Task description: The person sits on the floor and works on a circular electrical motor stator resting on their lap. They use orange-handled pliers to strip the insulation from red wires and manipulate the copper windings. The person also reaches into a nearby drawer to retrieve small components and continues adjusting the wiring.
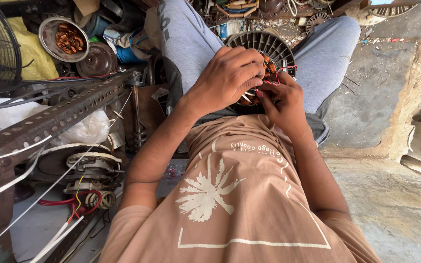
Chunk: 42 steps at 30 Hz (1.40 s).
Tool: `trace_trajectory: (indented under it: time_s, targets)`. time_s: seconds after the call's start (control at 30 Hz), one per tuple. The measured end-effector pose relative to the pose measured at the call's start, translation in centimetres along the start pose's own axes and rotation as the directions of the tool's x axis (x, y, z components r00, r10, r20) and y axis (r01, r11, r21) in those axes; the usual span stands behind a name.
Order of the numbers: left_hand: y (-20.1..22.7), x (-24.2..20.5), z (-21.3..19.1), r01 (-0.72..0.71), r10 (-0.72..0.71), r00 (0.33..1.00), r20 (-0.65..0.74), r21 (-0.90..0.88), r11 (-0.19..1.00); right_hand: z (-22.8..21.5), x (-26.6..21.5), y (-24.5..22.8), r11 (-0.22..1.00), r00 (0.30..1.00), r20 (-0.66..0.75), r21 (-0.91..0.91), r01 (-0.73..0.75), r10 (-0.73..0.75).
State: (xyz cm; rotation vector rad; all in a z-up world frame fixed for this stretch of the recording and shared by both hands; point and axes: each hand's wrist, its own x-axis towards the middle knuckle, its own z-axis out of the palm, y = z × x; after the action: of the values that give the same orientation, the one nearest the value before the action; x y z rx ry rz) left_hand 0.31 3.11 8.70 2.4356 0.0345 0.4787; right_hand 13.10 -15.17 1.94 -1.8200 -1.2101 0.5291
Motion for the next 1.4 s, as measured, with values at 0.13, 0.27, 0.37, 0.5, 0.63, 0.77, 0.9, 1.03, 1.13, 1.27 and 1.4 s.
trace_trajectory:
  time_s: [0.13,0.27,0.37,0.5,0.63,0.77,0.9,1.03,1.13,1.27,1.4]
  targets:
    - [-0.7,0.1,0.0,-0.087,0.086,0.996,0.015,0.093,0.992,0.1,0.0,-0.2,0.997,0.999,-0.03,0.066,0.044,-0.042]
    - [-1.0,-0.1,0.9,-0.115,0.11,0.993,0.043,0.124,0.986,-0.2,0.2,0.0,0.999,0.999,-0.002,0.002,0.04,-0.04]
    - [-1.5,0.0,1.4,-0.111,0.112,0.994,-0.003,0.073,0.991,-0.1,0.2,0.1,0.995,0.996,0.043,0.06,-0.083,0.081]
    - [-1.4,-0.4,1.7,-0.084,0.083,0.996,-0.025,-0.045,0.995,-0.1,0.2,0.5,0.998,0.998,0.013,0.029,0.063,-0.063]
    - [-1.2,-0.3,1.9,-0.069,0.06,0.996,-0.063,-0.168,0.983,0.3,0.0,0.4,0.997,0.997,0.002,0.003,0.073,-0.073]
    - [-0.8,0.1,2.3,-0.043,0.005,0.995,-0.098,-0.383,0.923,0.9,0.4,0.4,0.99,0.991,-0.057,-0.08,0.116,-0.121]
    - [-0.5,0.6,2.3,-0.049,-0.008,0.99,-0.142,-0.397,0.916,1.3,0.0,-0.2,0.989,0.989,-0.091,-0.101,0.109,-0.118]
    - [-0.5,0.3,1.8,0.03,-0.099,0.988,-0.121,-0.476,0.879,1.8,0.0,-0.3,0.989,0.988,-0.126,-0.126,0.077,-0.093]
    - [-1.4,-0.2,1.7,0.001,-0.122,0.957,-0.264,-0.416,0.91,2.3,-0.3,-0.3,0.992,0.982,-0.175,-0.111,0.058,-0.077]
    - [-1.3,-2.0,2.3,0.052,-0.205,0.917,-0.341,-0.408,0.911,2.8,-0.3,0.1,0.999,0.97,-0.238,-0.018,0.049,-0.052]
    - [0.2,-2.7,3.0,0.002,-0.038,0.933,-0.358,-0.101,0.995,2.6,-0.4,0.7,0.984,0.971,-0.202,-0.147,0.098,-0.127]
